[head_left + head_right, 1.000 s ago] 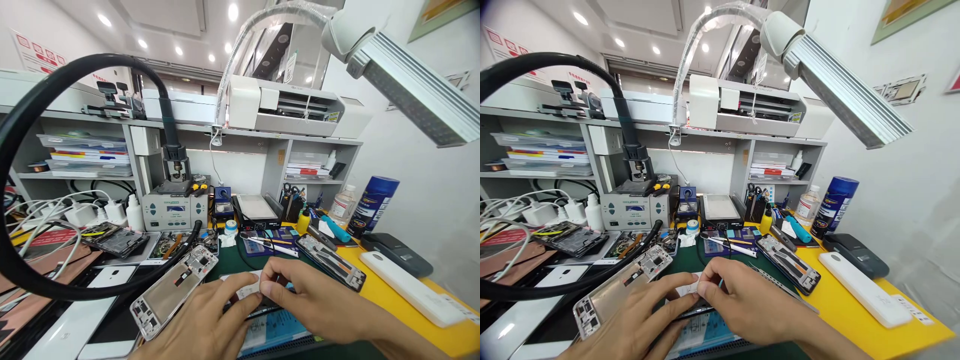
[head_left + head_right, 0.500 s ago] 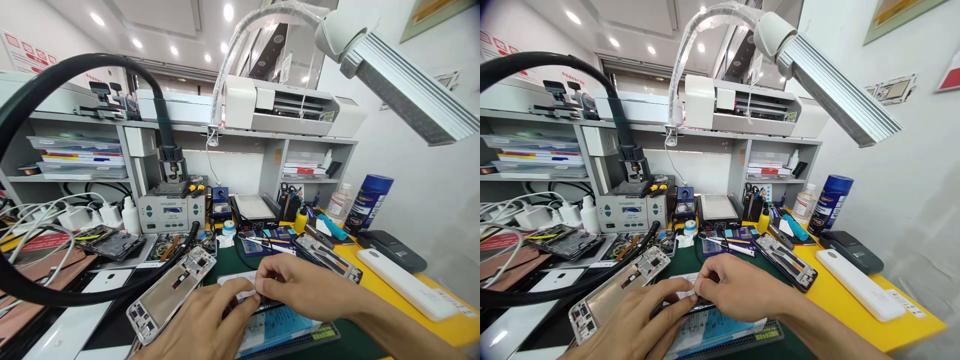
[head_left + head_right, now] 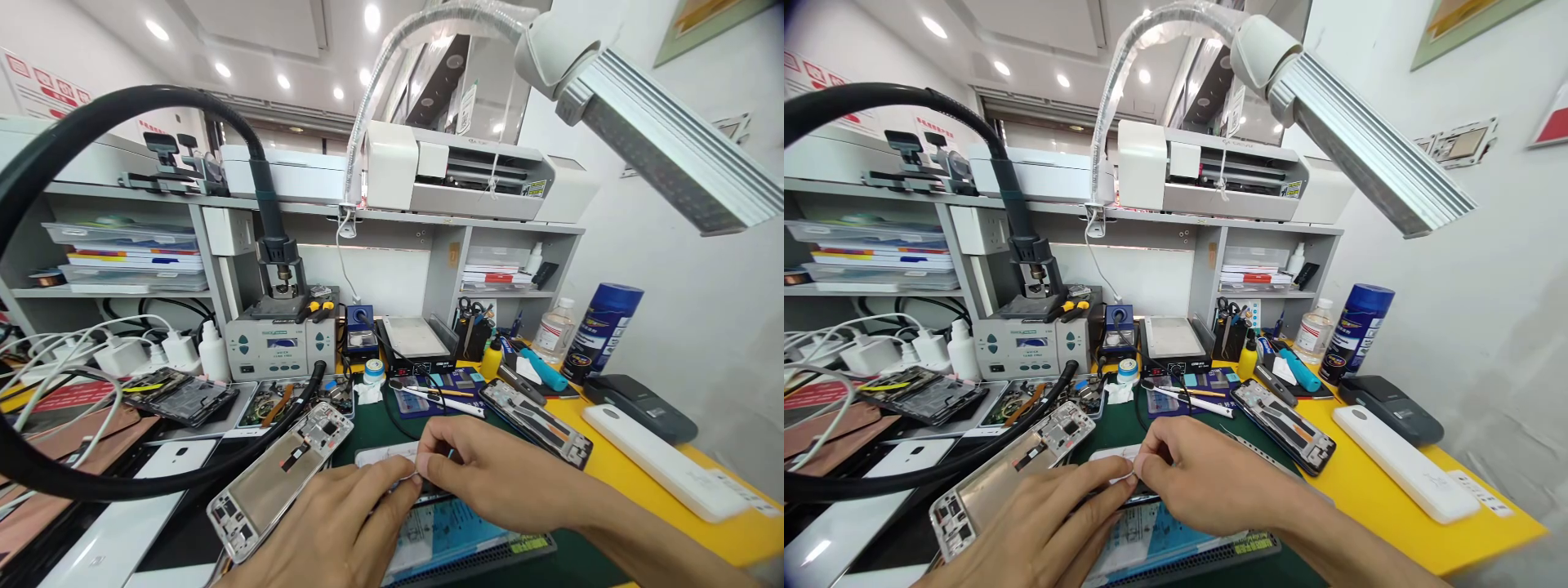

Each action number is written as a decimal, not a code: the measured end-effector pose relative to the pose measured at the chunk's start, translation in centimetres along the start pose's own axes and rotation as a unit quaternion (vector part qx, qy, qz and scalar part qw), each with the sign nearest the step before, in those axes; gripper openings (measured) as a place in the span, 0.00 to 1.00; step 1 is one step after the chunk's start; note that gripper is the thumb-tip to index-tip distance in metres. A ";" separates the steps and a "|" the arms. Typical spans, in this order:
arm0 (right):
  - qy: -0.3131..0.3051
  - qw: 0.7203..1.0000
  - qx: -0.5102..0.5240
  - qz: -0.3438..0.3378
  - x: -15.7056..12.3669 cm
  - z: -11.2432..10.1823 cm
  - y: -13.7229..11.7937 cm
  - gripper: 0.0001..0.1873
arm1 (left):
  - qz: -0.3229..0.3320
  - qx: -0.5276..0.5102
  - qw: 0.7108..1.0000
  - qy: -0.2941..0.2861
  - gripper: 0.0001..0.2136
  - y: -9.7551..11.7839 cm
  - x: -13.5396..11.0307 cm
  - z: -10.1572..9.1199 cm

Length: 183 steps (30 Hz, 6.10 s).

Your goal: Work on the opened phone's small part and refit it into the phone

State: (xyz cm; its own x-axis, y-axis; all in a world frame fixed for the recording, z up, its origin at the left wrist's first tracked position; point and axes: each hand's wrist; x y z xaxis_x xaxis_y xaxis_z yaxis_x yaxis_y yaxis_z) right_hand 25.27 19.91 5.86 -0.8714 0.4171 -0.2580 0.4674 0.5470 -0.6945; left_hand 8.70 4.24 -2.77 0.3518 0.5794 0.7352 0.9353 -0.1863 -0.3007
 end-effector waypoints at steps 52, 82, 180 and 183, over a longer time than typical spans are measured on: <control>0.054 0.971 -0.166 -0.164 -0.8 -0.2 0.1 0.12 | 0.011 -0.011 1.000 0.003 0.16 -0.2 -0.2 0.8; 0.020 0.869 -0.438 -0.231 -2.0 0.2 -2.7 0.10 | -0.044 -0.121 0.992 -0.009 0.12 -0.5 0.2 0.6; 0.295 0.907 -0.003 -0.299 -1.3 2.5 3.2 0.09 | -0.158 -0.196 0.967 -0.037 0.11 -0.6 -0.4 1.5; 0.269 0.923 0.015 -0.273 -0.3 2.3 2.4 0.11 | -0.160 -0.198 0.967 -0.027 0.11 -0.7 -0.3 1.5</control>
State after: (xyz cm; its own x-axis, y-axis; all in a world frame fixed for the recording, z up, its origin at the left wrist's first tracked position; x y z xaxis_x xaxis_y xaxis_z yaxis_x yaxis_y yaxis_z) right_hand 26.31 19.44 2.71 -0.7725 0.3892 0.5018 -0.0318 0.7655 -0.6427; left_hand 7.85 5.41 -3.66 0.0493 0.6967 0.7156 0.9410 -0.2726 0.2005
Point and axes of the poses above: each hand's wrist, its own x-axis towards the middle knuckle, its own z-axis out of the palm, y = z × x, and after that the axes turned 4 degrees about x, right-handed
